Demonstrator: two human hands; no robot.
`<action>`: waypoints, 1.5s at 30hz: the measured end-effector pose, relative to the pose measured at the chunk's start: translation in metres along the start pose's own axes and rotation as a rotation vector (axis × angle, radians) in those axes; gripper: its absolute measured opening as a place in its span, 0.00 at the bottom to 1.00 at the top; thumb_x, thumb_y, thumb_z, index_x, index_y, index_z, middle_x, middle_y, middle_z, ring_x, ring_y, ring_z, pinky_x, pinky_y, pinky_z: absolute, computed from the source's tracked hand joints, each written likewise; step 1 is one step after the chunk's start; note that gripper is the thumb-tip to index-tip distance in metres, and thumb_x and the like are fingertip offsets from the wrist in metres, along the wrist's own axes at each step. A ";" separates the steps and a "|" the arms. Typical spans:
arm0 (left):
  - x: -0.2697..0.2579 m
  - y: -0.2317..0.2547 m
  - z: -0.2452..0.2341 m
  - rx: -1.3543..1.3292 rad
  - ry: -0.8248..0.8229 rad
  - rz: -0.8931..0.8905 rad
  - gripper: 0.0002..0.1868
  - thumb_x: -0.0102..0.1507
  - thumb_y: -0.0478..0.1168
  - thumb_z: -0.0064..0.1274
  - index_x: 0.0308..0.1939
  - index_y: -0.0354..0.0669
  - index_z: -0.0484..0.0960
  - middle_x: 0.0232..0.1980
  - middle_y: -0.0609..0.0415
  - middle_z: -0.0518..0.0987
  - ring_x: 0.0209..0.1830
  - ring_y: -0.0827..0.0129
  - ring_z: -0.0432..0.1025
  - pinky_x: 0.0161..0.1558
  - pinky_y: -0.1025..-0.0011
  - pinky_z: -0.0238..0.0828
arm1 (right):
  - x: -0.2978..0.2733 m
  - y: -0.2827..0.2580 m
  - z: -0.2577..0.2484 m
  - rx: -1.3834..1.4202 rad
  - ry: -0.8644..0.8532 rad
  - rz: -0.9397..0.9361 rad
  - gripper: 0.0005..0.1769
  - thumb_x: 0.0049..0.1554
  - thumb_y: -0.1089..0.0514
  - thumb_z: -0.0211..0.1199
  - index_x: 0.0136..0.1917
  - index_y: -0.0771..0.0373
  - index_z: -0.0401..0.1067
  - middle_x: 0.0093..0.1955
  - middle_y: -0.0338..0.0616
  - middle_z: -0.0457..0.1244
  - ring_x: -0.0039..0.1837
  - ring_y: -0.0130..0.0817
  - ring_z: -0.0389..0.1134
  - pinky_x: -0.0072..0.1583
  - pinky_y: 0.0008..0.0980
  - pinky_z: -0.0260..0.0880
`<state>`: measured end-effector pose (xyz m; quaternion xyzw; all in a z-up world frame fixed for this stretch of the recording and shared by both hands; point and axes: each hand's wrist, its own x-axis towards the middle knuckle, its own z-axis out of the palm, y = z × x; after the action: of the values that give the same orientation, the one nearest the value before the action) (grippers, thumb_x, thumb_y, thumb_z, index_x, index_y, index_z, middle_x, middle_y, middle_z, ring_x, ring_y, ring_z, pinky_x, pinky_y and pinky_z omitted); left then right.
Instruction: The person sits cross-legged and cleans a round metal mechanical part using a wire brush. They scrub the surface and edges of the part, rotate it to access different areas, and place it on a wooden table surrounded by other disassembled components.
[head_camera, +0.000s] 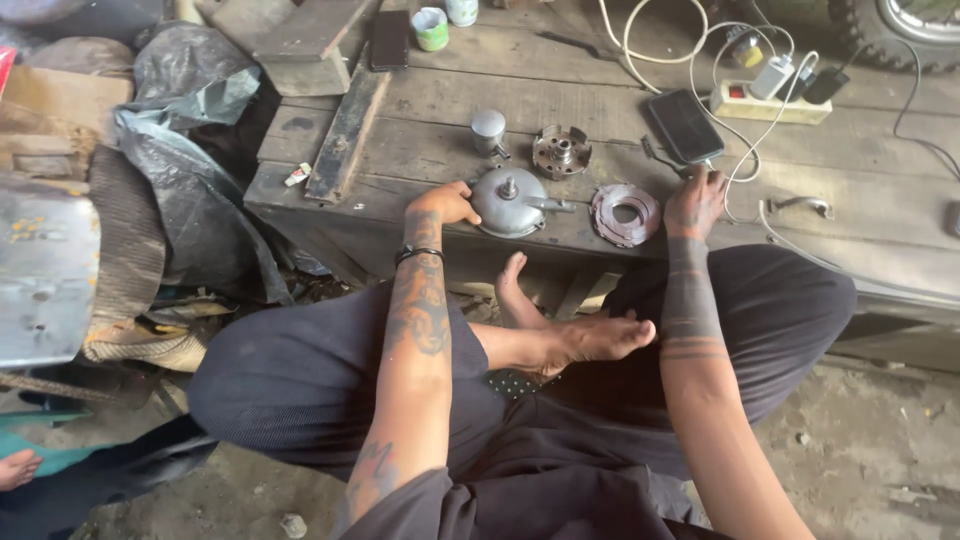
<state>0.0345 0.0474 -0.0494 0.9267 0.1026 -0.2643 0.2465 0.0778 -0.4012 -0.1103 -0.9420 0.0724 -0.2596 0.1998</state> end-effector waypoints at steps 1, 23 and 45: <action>0.006 -0.003 0.004 -0.006 0.005 -0.006 0.40 0.57 0.56 0.63 0.72 0.58 0.70 0.76 0.54 0.67 0.78 0.55 0.58 0.72 0.47 0.58 | -0.003 -0.017 -0.018 0.004 -0.003 -0.008 0.11 0.59 0.64 0.65 0.54 0.54 0.71 0.53 0.45 0.57 0.59 0.49 0.62 0.58 0.51 0.67; -0.135 0.051 -0.027 -0.049 0.063 0.083 0.48 0.54 0.50 0.68 0.75 0.47 0.64 0.78 0.40 0.63 0.79 0.46 0.56 0.74 0.35 0.46 | -0.044 -0.149 -0.081 0.441 -0.220 -0.500 0.20 0.69 0.41 0.53 0.49 0.56 0.77 0.41 0.42 0.62 0.50 0.44 0.63 0.59 0.45 0.55; -0.133 0.053 0.015 -0.209 0.189 0.268 0.60 0.60 0.65 0.54 0.81 0.41 0.36 0.84 0.38 0.37 0.84 0.43 0.34 0.70 0.20 0.22 | -0.029 -0.168 -0.083 0.233 -0.269 -0.611 0.11 0.53 0.47 0.74 0.45 0.51 0.79 0.40 0.40 0.67 0.49 0.43 0.66 0.61 0.47 0.51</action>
<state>-0.0665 -0.0136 0.0325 0.9222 0.0278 -0.1288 0.3636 0.0157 -0.2696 0.0117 -0.9168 -0.2698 -0.1875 0.2269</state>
